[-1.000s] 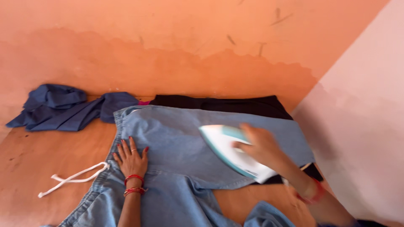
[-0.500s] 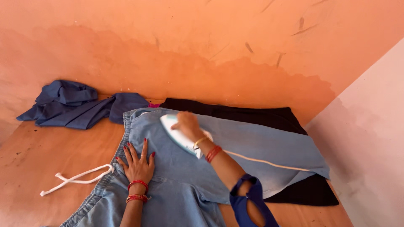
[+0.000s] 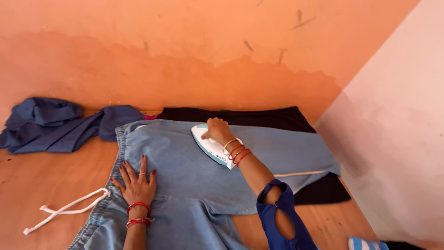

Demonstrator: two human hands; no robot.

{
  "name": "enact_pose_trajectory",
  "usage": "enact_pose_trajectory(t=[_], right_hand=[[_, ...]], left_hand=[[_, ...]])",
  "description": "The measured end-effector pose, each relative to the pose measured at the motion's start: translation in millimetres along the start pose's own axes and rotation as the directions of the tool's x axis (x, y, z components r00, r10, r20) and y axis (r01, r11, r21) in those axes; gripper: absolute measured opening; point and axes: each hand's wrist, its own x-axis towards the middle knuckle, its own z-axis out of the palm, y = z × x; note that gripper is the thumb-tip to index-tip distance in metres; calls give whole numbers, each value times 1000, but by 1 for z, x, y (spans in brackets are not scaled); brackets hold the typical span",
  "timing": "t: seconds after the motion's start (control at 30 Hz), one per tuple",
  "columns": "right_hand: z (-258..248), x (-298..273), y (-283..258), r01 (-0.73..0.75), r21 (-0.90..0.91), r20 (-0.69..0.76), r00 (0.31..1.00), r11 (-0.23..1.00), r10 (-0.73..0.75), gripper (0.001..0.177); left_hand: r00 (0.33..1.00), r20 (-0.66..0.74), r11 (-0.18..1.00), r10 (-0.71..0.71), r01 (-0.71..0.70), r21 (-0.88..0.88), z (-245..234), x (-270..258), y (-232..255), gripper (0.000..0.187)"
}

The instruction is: The person irons a black shirt and then a pair of light blue pants on a wooden table using a handheld electric iron. The person smooths the fabric with one hand while moving the iron with the other, then switches garments and continues ironing.

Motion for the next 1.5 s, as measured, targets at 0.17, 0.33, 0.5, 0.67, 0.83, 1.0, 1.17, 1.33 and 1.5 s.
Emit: enact_pose_trajectory(t=[0.17,0.33,0.5,0.67,0.83,1.0,1.17,1.33,1.5], right_hand=[[14,-16,-5,68,-122,-57,996,990,-75,55],[4,-48,24,-20,-109,39,999,994,24,53],[0,-40,46,-57,-172,-135,990,983,33,47],[6,-1,52,-182,-124,-183,970,975,157,40],[6,-2,75,-223,-173,-63,974,959,216,55],[-17,-29,124,-356,-193,-76,935,914,348,59],[-43,-76,172,-465,-128,-84,885,876,458,56],[-64,-141,187,-435,-28,-2,900,900,435,52],[-74,-207,196,-457,27,33,889,889,456,49]], left_hand=[[999,-35,1000,11,-12,-24,3,-1,-1,68],[998,-60,1000,16,-17,-17,10,2,-3,69],[999,-52,1000,16,-17,-10,16,0,-6,68],[997,-75,997,22,-27,-70,17,-1,-5,69],[999,-46,997,18,-21,-68,15,2,-7,69],[996,-78,997,37,-42,-66,24,1,-12,70],[997,-77,995,24,-31,-90,30,5,-14,71],[993,-111,986,49,-66,-155,32,7,-17,70],[978,-198,995,66,-79,-58,7,1,-3,66]])
